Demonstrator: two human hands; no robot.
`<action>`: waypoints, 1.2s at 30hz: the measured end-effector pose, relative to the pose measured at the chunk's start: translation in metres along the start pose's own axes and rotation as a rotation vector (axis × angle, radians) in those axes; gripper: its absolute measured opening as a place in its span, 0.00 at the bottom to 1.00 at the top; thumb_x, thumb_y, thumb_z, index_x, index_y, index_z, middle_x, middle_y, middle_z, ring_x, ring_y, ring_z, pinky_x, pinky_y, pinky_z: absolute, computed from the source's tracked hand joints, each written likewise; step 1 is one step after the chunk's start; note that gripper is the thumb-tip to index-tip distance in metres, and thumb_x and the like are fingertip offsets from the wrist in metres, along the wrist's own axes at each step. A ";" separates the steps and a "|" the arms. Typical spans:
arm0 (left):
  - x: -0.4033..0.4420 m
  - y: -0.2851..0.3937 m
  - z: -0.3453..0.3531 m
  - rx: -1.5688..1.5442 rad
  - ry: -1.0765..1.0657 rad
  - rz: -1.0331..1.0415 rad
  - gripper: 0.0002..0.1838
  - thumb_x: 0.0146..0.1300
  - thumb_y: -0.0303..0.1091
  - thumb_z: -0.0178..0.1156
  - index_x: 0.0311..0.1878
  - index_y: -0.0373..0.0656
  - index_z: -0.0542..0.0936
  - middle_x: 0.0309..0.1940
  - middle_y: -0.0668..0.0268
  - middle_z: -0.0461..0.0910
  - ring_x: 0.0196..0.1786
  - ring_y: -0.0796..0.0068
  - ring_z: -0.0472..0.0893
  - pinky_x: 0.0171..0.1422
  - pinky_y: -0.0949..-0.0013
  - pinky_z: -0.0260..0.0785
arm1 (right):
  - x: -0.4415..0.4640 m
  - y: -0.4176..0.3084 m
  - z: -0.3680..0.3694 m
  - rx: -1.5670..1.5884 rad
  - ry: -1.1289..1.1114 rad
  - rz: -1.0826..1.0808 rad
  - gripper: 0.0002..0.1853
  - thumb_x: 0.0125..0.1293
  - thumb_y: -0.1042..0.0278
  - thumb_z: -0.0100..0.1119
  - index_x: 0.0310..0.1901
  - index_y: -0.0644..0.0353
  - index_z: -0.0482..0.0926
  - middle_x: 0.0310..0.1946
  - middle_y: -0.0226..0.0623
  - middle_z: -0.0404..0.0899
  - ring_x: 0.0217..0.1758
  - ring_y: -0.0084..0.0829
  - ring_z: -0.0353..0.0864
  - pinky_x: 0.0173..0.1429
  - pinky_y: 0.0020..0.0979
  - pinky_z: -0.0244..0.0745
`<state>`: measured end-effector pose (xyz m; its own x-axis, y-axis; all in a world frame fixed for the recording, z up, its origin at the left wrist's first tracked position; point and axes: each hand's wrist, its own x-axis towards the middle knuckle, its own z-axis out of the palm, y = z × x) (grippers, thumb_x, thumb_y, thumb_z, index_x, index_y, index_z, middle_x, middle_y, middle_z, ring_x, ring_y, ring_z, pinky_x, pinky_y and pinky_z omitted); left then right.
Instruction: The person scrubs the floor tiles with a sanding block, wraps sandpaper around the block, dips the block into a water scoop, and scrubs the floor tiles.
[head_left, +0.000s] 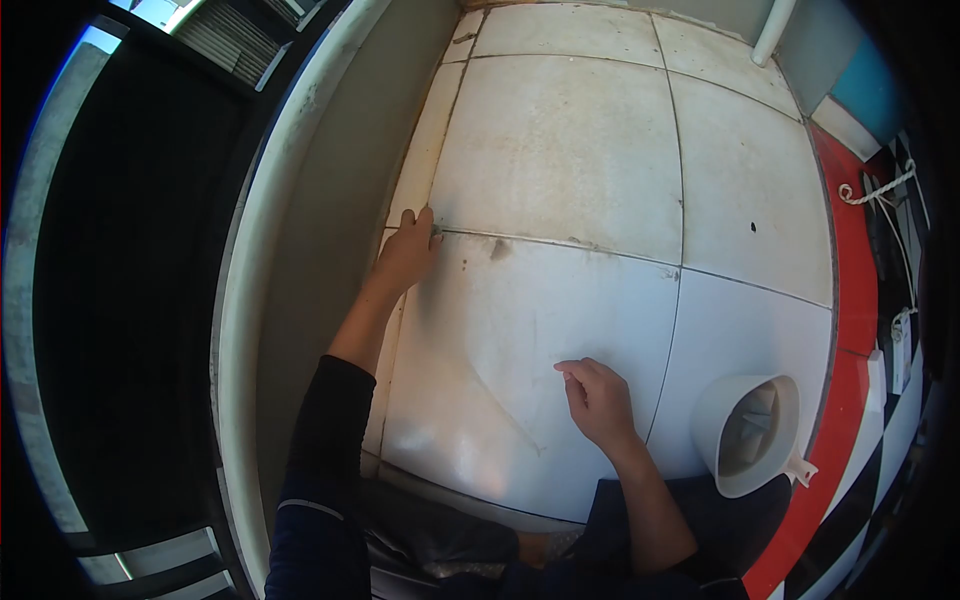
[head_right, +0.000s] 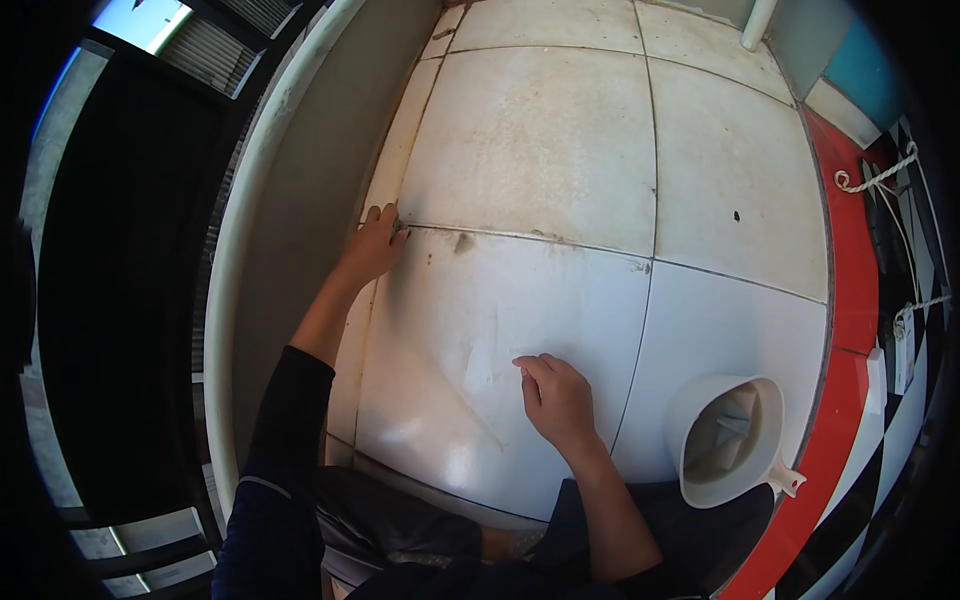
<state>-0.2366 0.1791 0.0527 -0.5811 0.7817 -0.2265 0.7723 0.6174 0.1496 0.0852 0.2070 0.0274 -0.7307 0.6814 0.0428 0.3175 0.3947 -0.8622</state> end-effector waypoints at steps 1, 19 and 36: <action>-0.004 0.003 0.001 -0.021 -0.038 0.000 0.13 0.62 0.33 0.49 0.47 0.37 0.64 0.47 0.46 0.66 0.46 0.46 0.74 0.48 0.55 0.70 | 0.000 -0.001 0.000 -0.013 -0.009 -0.002 0.06 0.55 0.79 0.52 0.34 0.60 0.78 0.22 0.37 0.74 0.25 0.37 0.74 0.30 0.33 0.69; -0.005 0.033 0.010 0.022 0.028 0.020 0.14 0.62 0.32 0.49 0.47 0.37 0.63 0.46 0.45 0.64 0.39 0.47 0.77 0.42 0.55 0.73 | -0.003 0.001 0.004 0.012 0.000 -0.015 0.06 0.55 0.79 0.52 0.34 0.61 0.78 0.22 0.37 0.74 0.25 0.37 0.74 0.30 0.33 0.69; -0.002 0.031 0.017 -0.050 0.113 -0.010 0.15 0.61 0.33 0.50 0.48 0.38 0.62 0.44 0.46 0.65 0.38 0.46 0.77 0.39 0.55 0.73 | -0.004 0.002 -0.004 -0.038 0.007 0.013 0.06 0.56 0.78 0.52 0.34 0.60 0.78 0.23 0.37 0.75 0.25 0.37 0.74 0.30 0.33 0.70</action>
<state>-0.2069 0.1956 0.0410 -0.6157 0.7789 -0.1190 0.7545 0.6263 0.1960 0.0907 0.2073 0.0277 -0.7220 0.6910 0.0355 0.3496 0.4086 -0.8431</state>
